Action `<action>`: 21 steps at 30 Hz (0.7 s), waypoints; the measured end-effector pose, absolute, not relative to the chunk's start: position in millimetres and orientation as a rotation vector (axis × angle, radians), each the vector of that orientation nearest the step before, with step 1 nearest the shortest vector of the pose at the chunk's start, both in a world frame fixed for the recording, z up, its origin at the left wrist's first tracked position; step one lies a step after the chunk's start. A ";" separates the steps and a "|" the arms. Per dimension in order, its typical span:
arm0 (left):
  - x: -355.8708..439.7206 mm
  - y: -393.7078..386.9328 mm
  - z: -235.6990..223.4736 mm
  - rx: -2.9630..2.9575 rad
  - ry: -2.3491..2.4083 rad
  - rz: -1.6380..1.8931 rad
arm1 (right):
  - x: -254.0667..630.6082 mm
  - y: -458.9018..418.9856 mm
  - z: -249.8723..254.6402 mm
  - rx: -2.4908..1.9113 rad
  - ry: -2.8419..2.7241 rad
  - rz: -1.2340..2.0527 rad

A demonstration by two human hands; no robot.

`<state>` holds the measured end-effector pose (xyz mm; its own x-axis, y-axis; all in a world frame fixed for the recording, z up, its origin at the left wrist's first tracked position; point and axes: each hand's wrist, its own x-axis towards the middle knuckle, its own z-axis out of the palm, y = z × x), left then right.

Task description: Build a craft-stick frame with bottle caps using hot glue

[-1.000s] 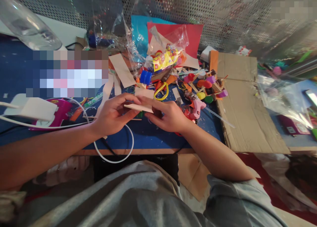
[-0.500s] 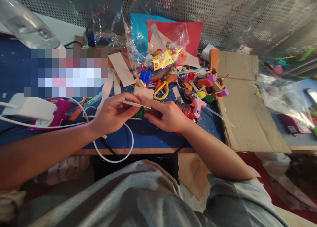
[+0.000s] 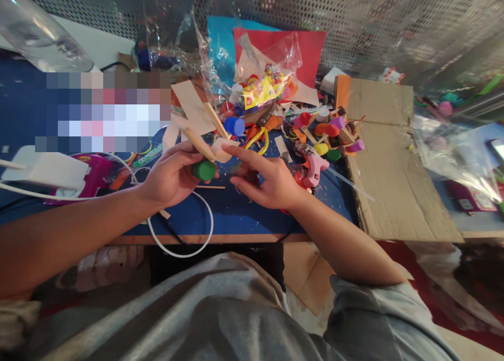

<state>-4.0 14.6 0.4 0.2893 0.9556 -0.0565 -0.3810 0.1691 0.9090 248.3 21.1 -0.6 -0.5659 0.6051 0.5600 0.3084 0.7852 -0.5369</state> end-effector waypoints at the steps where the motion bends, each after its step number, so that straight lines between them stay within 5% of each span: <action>1: -4.0 14.7 1.2 0.920 0.768 1.092 | 248.3 20.3 0.1 -0.686 -2.190 0.486; 21: 1.5 11.5 -3.4 1.032 0.947 0.921 | 244.8 26.1 1.2 -0.761 -2.183 0.409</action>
